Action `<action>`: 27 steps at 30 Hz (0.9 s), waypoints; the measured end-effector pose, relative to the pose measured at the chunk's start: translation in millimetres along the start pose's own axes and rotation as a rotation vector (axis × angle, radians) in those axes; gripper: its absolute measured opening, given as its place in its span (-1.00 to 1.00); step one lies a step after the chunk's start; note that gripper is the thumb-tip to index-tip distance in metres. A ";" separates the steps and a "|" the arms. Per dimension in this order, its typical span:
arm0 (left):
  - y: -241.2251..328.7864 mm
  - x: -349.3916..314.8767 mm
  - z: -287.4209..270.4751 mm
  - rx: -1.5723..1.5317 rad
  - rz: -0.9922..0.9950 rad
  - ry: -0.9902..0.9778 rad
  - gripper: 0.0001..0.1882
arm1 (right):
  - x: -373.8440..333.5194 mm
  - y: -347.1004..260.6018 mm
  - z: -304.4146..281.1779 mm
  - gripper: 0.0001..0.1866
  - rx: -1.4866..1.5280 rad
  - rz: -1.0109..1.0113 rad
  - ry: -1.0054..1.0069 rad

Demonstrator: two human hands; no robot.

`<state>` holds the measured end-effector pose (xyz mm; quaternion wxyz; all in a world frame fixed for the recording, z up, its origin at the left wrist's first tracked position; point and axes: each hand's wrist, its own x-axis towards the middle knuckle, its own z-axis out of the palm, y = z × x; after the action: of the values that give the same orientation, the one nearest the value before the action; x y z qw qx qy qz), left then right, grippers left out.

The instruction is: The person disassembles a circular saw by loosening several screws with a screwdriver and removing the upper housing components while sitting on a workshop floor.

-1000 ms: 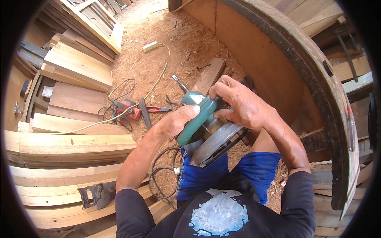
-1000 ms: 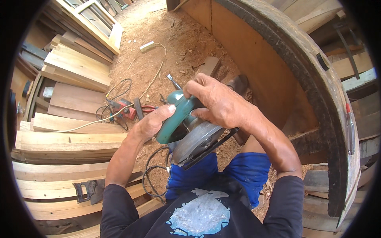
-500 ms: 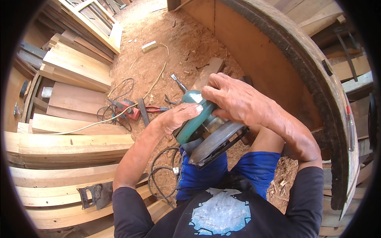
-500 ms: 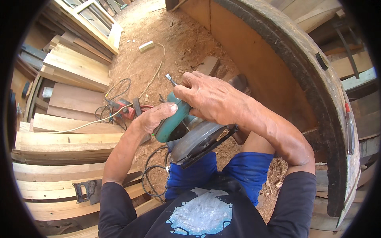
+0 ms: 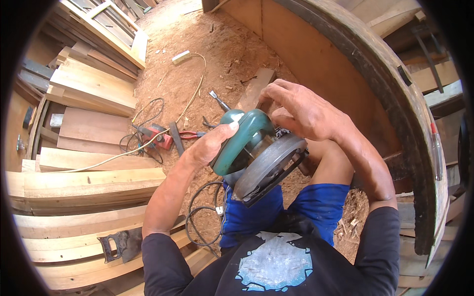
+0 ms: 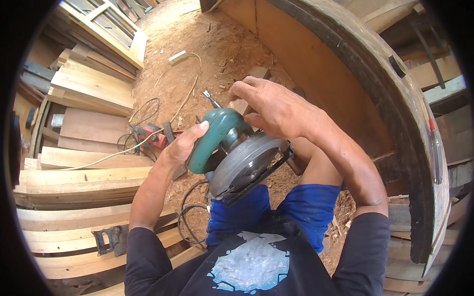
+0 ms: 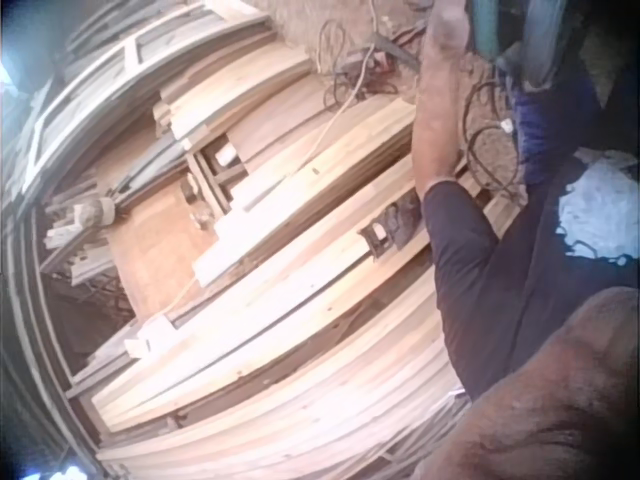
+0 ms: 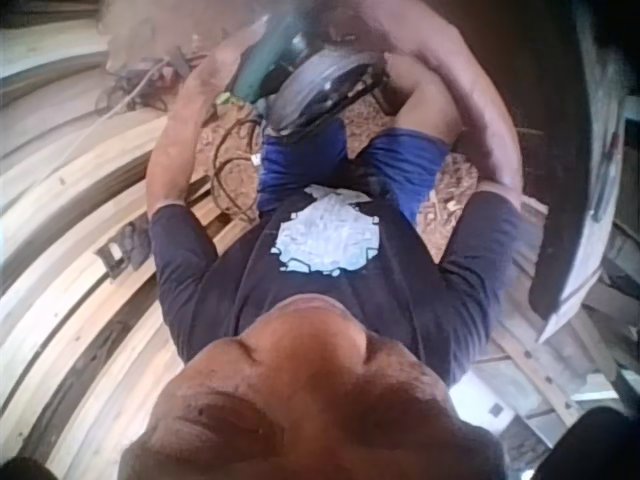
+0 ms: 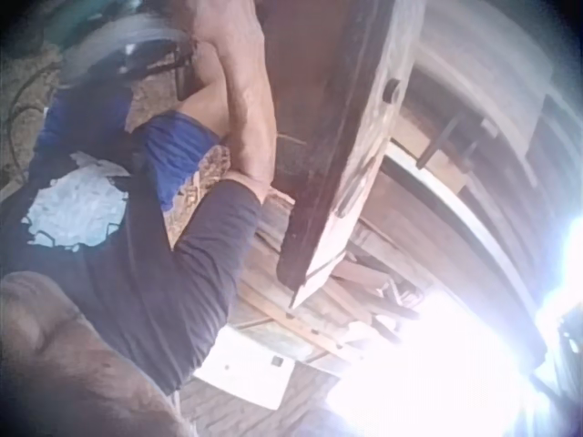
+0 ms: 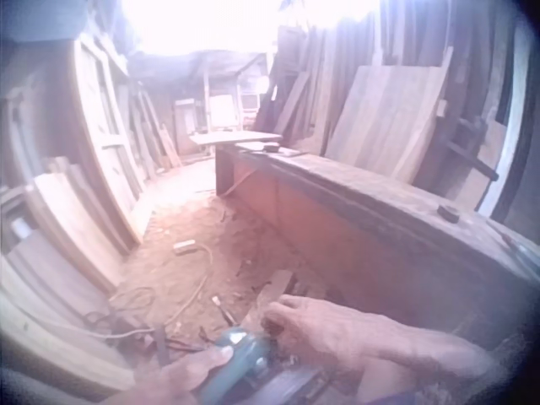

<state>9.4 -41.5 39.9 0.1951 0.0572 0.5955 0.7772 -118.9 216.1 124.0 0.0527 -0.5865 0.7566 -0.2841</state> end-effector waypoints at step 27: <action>31.1 8.1 -27.0 -0.114 -0.287 0.206 -0.27 | 23.6 35.0 70.6 -0.42 0.774 0.152 0.043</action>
<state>-14.0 -69.6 60.6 0.2451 -0.1194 0.5695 0.7755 -127.0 173.6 53.9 0.2750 -0.4597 0.6357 -0.5558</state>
